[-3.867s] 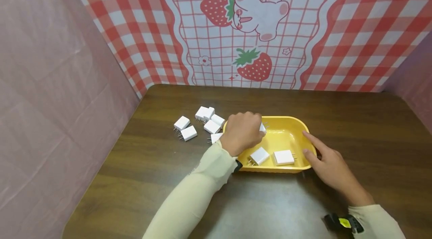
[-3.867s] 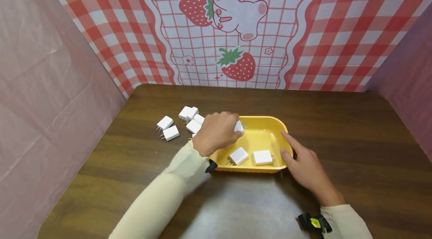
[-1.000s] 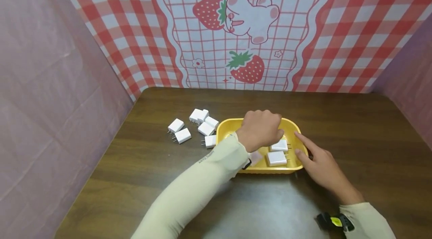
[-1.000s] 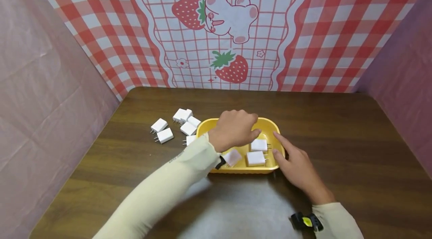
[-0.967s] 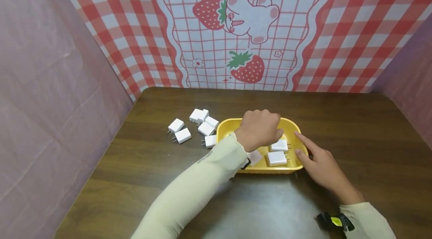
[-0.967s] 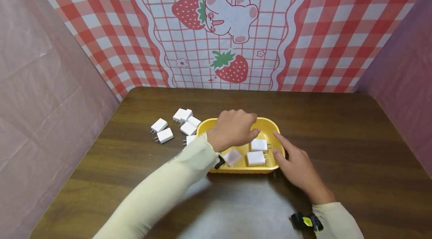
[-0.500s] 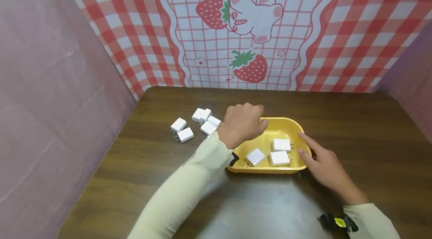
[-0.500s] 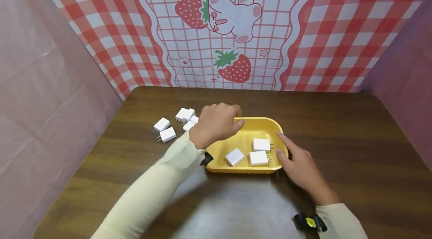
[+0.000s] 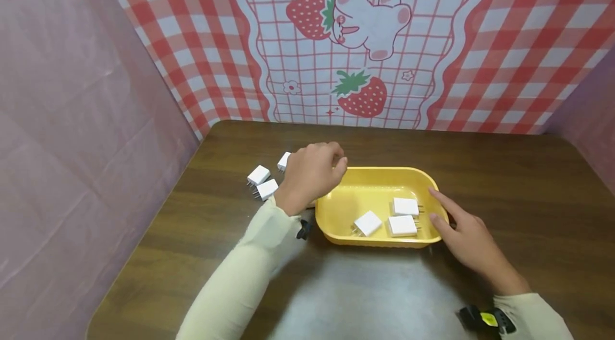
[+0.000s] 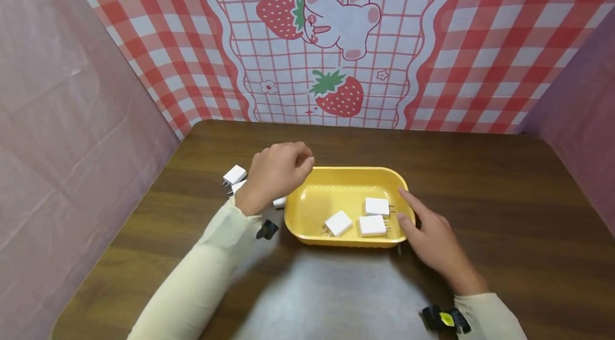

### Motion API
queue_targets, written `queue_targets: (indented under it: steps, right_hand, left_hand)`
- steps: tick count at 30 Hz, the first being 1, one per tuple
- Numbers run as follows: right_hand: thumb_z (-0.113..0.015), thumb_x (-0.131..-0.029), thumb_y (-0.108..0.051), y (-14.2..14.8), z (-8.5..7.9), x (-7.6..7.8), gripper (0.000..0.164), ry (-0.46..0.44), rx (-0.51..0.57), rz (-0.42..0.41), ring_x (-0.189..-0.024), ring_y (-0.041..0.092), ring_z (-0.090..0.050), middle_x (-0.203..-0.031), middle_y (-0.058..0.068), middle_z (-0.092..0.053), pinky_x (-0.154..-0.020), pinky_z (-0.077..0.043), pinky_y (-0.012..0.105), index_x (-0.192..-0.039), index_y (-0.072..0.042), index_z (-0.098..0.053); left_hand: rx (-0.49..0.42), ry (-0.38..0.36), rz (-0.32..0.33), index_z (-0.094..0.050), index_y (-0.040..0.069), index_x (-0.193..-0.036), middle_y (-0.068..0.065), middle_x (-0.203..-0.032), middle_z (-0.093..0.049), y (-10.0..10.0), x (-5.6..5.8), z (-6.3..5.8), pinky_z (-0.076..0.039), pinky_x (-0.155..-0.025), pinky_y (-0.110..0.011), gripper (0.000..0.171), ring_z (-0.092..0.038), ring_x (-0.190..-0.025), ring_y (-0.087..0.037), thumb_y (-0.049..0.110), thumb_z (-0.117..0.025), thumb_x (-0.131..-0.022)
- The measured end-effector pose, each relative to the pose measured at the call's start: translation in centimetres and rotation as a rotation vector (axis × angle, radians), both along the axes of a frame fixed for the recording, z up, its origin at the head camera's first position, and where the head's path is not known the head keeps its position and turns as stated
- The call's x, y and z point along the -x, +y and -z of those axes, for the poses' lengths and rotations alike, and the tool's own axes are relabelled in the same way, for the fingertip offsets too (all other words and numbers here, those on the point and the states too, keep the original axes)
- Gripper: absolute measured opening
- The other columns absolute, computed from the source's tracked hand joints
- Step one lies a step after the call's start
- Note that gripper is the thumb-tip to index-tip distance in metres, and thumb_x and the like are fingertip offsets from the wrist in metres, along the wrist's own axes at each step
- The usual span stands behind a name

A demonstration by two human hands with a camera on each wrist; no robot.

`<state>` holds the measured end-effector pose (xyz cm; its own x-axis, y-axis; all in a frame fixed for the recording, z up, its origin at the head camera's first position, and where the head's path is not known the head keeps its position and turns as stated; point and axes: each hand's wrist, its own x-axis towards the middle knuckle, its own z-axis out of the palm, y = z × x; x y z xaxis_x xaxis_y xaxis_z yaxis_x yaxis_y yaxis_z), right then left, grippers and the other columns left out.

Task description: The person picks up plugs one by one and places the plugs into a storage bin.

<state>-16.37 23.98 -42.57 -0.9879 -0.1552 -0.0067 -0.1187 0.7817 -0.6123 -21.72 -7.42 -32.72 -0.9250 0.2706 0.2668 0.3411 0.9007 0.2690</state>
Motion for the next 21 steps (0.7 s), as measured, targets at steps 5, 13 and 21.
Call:
queue_targets:
  steps: [5, 13, 21]
  right_hand:
    - [-0.048, -0.105, -0.037, 0.1, 0.0, 0.0, 0.063, -0.026, 0.012, -0.001, -0.114, 0.043, -0.048, -0.15, 0.03, -0.038, -0.092, -0.041, 0.067, -0.16, -0.018, -0.026]
    - [-0.048, -0.105, -0.037, 0.1, 0.1, 0.1, 0.063, -0.024, 0.006, -0.003, -0.119, 0.046, -0.047, -0.15, 0.031, -0.038, -0.094, -0.038, 0.07, -0.16, -0.019, -0.025]
    - [-0.048, -0.105, -0.036, 0.1, 0.1, -0.1, 0.062, -0.012, 0.013, -0.004, -0.119, 0.046, -0.047, -0.15, 0.031, -0.038, -0.095, -0.038, 0.07, -0.16, -0.017, -0.026]
  left_hand:
    - [-0.017, 0.013, -0.063, -0.072, 0.019, -0.104, 0.006, -0.09, -0.069, -2.3, 0.1, 1.1, -0.049, -0.057, -0.034, 0.022, -0.059, -0.071, -0.012, 0.033, -0.058, -0.097]
    - [0.056, -0.12, -0.156, -0.072, 0.014, -0.101, -0.002, -0.09, -0.069, -6.7, 0.6, 3.4, -0.05, -0.06, -0.047, 0.021, -0.064, -0.076, -0.025, 0.025, -0.056, -0.093]
    - [0.168, -0.211, -0.225, -0.07, 0.009, -0.097, -0.011, -0.094, -0.067, -10.2, 0.7, 5.5, -0.05, -0.063, -0.054, 0.018, -0.065, -0.085, -0.034, 0.023, -0.063, -0.088]
